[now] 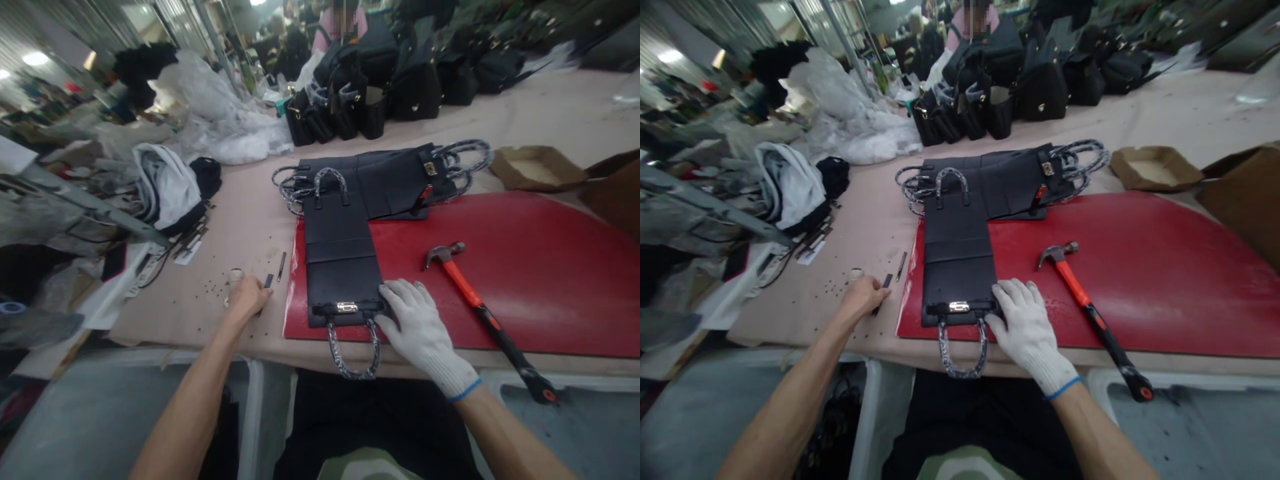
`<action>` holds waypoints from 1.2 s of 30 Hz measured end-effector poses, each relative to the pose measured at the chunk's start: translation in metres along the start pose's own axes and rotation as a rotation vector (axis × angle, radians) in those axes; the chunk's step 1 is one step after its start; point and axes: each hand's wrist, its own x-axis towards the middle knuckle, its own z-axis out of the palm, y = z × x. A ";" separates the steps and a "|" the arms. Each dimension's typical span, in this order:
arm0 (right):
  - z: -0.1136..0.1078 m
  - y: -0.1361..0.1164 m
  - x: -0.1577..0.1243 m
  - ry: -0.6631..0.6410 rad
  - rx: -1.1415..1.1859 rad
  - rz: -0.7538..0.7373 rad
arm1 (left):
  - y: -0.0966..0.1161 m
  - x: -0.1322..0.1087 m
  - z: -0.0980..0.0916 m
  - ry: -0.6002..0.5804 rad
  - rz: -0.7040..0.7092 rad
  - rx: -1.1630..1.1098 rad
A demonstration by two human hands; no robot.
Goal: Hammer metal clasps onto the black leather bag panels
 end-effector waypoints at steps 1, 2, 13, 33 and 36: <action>-0.001 -0.001 0.000 -0.006 0.008 0.006 | 0.001 0.003 0.000 -0.015 -0.005 0.001; -0.003 -0.002 0.000 -0.012 0.017 0.011 | 0.001 0.006 0.000 -0.031 -0.005 -0.002; -0.008 -0.008 0.000 -0.051 0.032 0.049 | -0.018 -0.021 0.001 -0.135 -0.050 -1.209; -0.004 -0.003 0.000 -0.039 0.024 0.034 | 0.014 -0.035 0.019 -0.134 0.023 -1.457; -0.006 -0.003 0.000 -0.041 0.059 0.043 | 0.018 -0.032 0.026 -0.055 0.051 -1.198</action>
